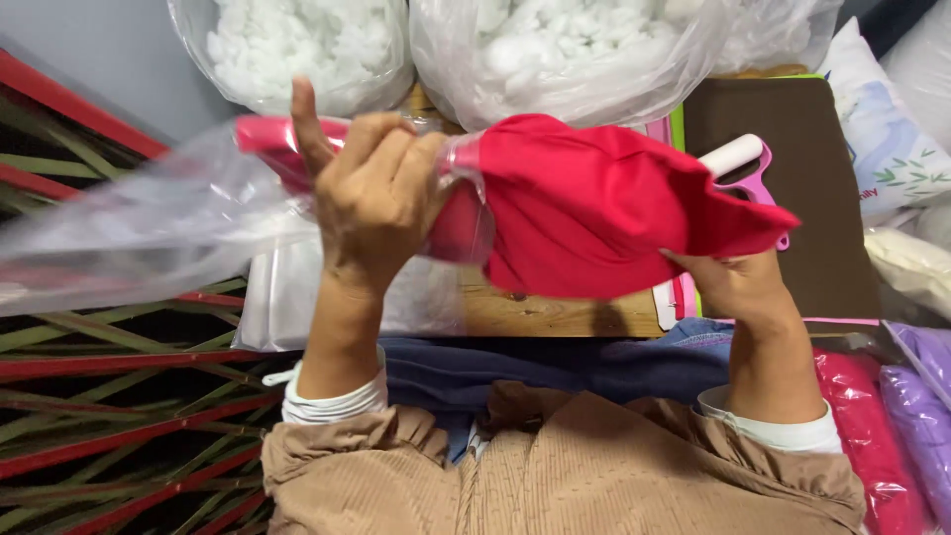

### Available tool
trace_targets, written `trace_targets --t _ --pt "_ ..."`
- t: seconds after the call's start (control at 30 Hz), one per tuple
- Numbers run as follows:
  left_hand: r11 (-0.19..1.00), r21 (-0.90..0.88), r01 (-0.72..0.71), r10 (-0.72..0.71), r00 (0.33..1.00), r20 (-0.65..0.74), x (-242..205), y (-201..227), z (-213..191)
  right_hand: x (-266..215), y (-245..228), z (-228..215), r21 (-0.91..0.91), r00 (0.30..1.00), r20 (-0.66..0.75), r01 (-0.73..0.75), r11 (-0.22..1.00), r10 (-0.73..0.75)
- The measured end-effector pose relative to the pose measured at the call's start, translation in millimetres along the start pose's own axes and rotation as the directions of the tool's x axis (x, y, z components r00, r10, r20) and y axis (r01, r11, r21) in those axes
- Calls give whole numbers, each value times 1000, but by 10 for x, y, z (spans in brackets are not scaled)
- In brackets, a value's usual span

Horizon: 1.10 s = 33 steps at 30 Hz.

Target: Cleaning a red fabric piece with a lint roller and placing it into a plastic bag

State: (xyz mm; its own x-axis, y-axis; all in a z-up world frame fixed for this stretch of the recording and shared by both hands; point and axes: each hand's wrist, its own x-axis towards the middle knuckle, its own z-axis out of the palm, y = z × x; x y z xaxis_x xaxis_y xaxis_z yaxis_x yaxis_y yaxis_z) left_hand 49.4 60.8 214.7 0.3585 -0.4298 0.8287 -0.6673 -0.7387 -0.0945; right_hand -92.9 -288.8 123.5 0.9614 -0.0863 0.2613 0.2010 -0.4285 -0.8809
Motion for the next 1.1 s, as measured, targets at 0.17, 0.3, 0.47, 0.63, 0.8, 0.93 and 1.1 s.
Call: trace_targets --t 0.17,0.3,0.47,0.63,0.8,0.93,1.1 --pt "982 50 -180 175 981 84 513 -161 529 315 -272 369 340 913 -290 -181 923 286" --pt "986 35 -164 155 972 175 511 -109 983 579 772 535 394 858 -326 -260 882 398" --pt "982 -114 152 -103 931 351 -586 195 820 434 659 641 -501 962 -256 -45 864 -99" --pt "877 -136 461 -178 574 800 -1618 460 1139 102 529 1201 -685 970 236 211 697 -62" --pt "890 -13 456 -177 372 911 -2044 749 1472 -102 733 1685 -794 735 552 322 515 393" --pt "950 30 312 -201 530 824 -2159 804 1623 98 1203 1622 -799 912 388 403 446 -130" --pt "895 -84 438 -326 771 548 -1498 448 1127 538 677 1121 -547 996 84 61 835 -18"
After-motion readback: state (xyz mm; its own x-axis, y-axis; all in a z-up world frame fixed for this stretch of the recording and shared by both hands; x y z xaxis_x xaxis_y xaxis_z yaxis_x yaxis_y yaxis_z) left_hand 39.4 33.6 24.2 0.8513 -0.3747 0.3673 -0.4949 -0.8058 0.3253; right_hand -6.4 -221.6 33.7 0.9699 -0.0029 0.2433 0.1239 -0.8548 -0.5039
